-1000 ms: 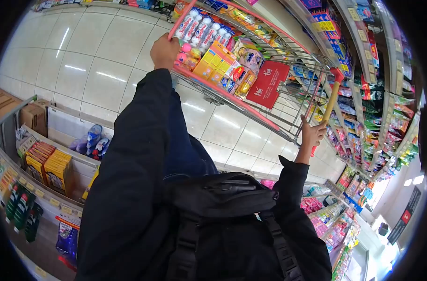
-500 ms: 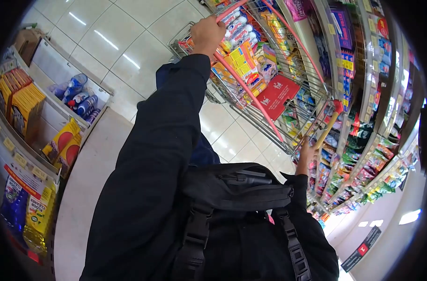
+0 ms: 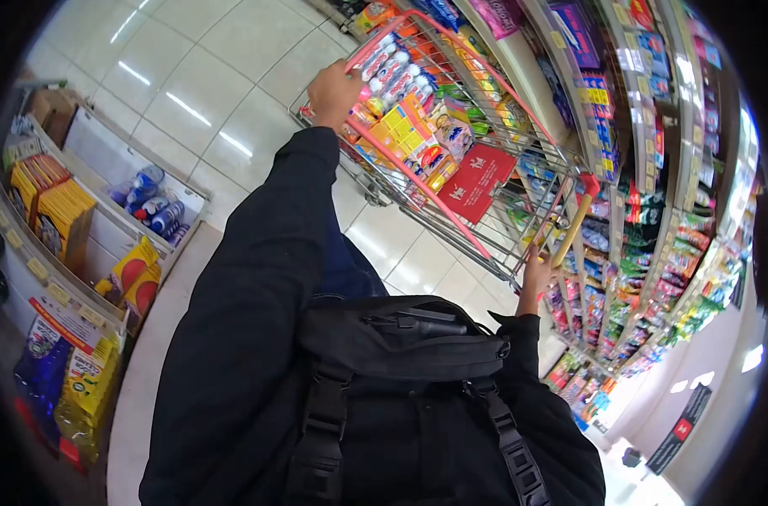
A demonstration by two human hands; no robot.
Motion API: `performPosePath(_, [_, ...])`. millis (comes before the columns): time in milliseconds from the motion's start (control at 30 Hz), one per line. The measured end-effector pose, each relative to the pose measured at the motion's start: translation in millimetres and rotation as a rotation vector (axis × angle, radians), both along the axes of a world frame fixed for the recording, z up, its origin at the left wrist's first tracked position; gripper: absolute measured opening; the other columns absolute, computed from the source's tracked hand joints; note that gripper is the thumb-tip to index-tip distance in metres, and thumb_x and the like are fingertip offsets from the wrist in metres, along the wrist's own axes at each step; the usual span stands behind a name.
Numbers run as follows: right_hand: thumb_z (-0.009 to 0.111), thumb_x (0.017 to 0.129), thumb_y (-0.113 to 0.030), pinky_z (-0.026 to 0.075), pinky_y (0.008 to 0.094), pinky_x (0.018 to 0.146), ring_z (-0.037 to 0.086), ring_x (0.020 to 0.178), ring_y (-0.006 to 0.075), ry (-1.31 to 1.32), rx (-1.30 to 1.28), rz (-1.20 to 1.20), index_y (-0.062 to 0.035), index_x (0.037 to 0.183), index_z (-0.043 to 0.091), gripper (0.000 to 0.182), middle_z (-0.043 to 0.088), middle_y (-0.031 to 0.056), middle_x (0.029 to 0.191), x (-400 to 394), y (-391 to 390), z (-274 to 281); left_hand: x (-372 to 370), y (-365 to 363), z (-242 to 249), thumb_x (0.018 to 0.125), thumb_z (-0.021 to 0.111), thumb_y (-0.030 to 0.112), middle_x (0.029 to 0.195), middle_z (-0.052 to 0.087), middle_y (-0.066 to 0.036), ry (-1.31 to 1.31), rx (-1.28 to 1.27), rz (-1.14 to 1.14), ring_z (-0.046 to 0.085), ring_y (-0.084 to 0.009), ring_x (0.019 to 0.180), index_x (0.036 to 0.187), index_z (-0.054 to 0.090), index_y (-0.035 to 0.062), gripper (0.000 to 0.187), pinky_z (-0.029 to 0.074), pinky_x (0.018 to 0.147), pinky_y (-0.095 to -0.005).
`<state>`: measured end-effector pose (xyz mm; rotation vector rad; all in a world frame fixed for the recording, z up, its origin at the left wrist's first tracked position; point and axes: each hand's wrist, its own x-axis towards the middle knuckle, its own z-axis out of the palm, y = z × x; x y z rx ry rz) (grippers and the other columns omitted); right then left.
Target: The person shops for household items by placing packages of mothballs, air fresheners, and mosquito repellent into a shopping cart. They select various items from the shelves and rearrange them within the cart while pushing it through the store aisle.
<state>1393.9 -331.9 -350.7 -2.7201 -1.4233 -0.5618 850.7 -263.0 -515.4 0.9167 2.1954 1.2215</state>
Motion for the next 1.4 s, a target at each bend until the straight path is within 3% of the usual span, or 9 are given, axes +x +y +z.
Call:
performPosePath(300, [0.068, 0.073, -0.061, 0.024, 0.0614, 0.106, 0.025, 0.139, 0.0415, 0.114, 0.122, 0.038, -0.0218, 0.104, 0.067, 0.051, 0.027, 0.0238, 0.15, -16, -19, 9, -3, 0, 13, 0.085, 0.057, 0.032, 0.082, 0.067, -0.02, 0.043, 0.069, -0.144, 0.065, -0.0413, 0.08, 0.087, 0.064, 0.0063, 0.026, 0.05, 0.068, -0.0481])
performPosePath(367, [0.07, 0.071, -0.059, 0.022, 0.0616, 0.107, 0.025, 0.139, 0.0413, 0.135, 0.131, 0.028, -0.0205, 0.105, 0.067, 0.052, 0.027, 0.023, 0.151, -19, -21, 14, -13, 11, -30, 0.088, 0.057, 0.028, 0.081, 0.066, -0.021, -0.083, 0.202, -0.233, 0.064, -0.0415, 0.078, 0.089, 0.062, 0.0049, 0.024, 0.049, 0.066, -0.0456])
performPosePath(467, [0.071, 0.071, -0.058, 0.02, 0.0617, 0.107, 0.024, 0.139, 0.0411, 0.165, 0.147, 0.03, -0.0188, 0.107, 0.066, 0.054, 0.025, 0.0228, 0.151, -19, -24, 16, -21, 3, -34, 0.092, 0.054, 0.014, 0.083, 0.067, -0.01, -0.209, 0.37, -0.377, 0.064, -0.0194, 0.076, 0.101, 0.063, 0.0002, 0.019, 0.05, 0.07, -0.0335])
performPosePath(533, [0.07, 0.071, -0.058, 0.02, 0.0618, 0.107, 0.024, 0.139, 0.0409, 0.171, 0.176, 0.045, -0.0182, 0.108, 0.066, 0.054, 0.026, 0.0224, 0.151, -14, -24, 15, -22, -8, -7, 0.092, 0.053, 0.009, 0.089, 0.065, -0.006, -0.292, 0.308, -0.436, 0.059, -0.0128, 0.081, 0.109, 0.062, -0.0016, 0.022, 0.049, 0.073, -0.0291])
performPosePath(667, [0.072, 0.071, -0.057, 0.021, 0.0623, 0.106, 0.026, 0.137, 0.0401, 0.193, 0.229, 0.08, -0.0162, 0.107, 0.065, 0.055, 0.03, 0.022, 0.149, -10, -25, 18, -25, -10, -10, 0.089, 0.057, 0.016, 0.088, 0.06, -0.002, -0.35, 0.152, -0.439, 0.051, -0.0097, 0.071, 0.117, 0.059, 0.0052, 0.03, 0.046, 0.061, -0.0268])
performPosePath(767, [0.074, 0.07, -0.054, 0.022, 0.0625, 0.105, 0.028, 0.136, 0.0401, 0.225, 0.291, 0.099, -0.0152, 0.106, 0.065, 0.054, 0.03, 0.0221, 0.148, -7, -24, 13, -23, -10, 8, 0.088, 0.058, 0.017, 0.089, 0.059, -0.003, -0.346, 0.046, -0.462, 0.054, -0.014, 0.075, 0.124, 0.055, 0.0055, 0.038, 0.047, 0.064, -0.0297])
performPosePath(833, [0.075, 0.07, -0.053, 0.022, 0.0626, 0.106, 0.028, 0.136, 0.0403, 0.249, 0.305, 0.099, -0.0149, 0.107, 0.065, 0.054, 0.03, 0.0216, 0.148, 0, -23, 8, -15, -13, 16, 0.087, 0.059, 0.014, 0.081, 0.054, -0.001, -0.399, 0.048, -0.412, 0.05, -0.011, 0.07, 0.112, 0.057, 0.004, 0.027, 0.044, 0.06, -0.0277])
performPosePath(1267, [0.078, 0.064, -0.04, 0.023, 0.0598, 0.108, 0.028, 0.138, 0.0407, 0.379, 0.403, 0.143, -0.015, 0.108, 0.067, 0.052, 0.028, 0.0198, 0.152, 4, -31, 10, -31, -8, 26, 0.079, 0.061, 0.02, 0.08, 0.043, 0.001, -0.686, -0.249, -0.382, 0.044, -0.0133, 0.076, 0.096, 0.054, 0.0139, 0.019, 0.044, 0.063, -0.0353])
performPosePath(1400, [0.077, 0.064, -0.037, 0.024, 0.0597, 0.109, 0.028, 0.139, 0.0391, 0.391, 0.403, 0.152, -0.0132, 0.108, 0.068, 0.052, 0.03, 0.0207, 0.151, 4, -36, 16, -14, -16, 52, 0.078, 0.059, 0.02, 0.073, 0.043, 0.004, -0.56, -0.277, -0.45, 0.044, -0.0119, 0.071, 0.087, 0.056, 0.0137, 0.011, 0.046, 0.069, -0.0376])
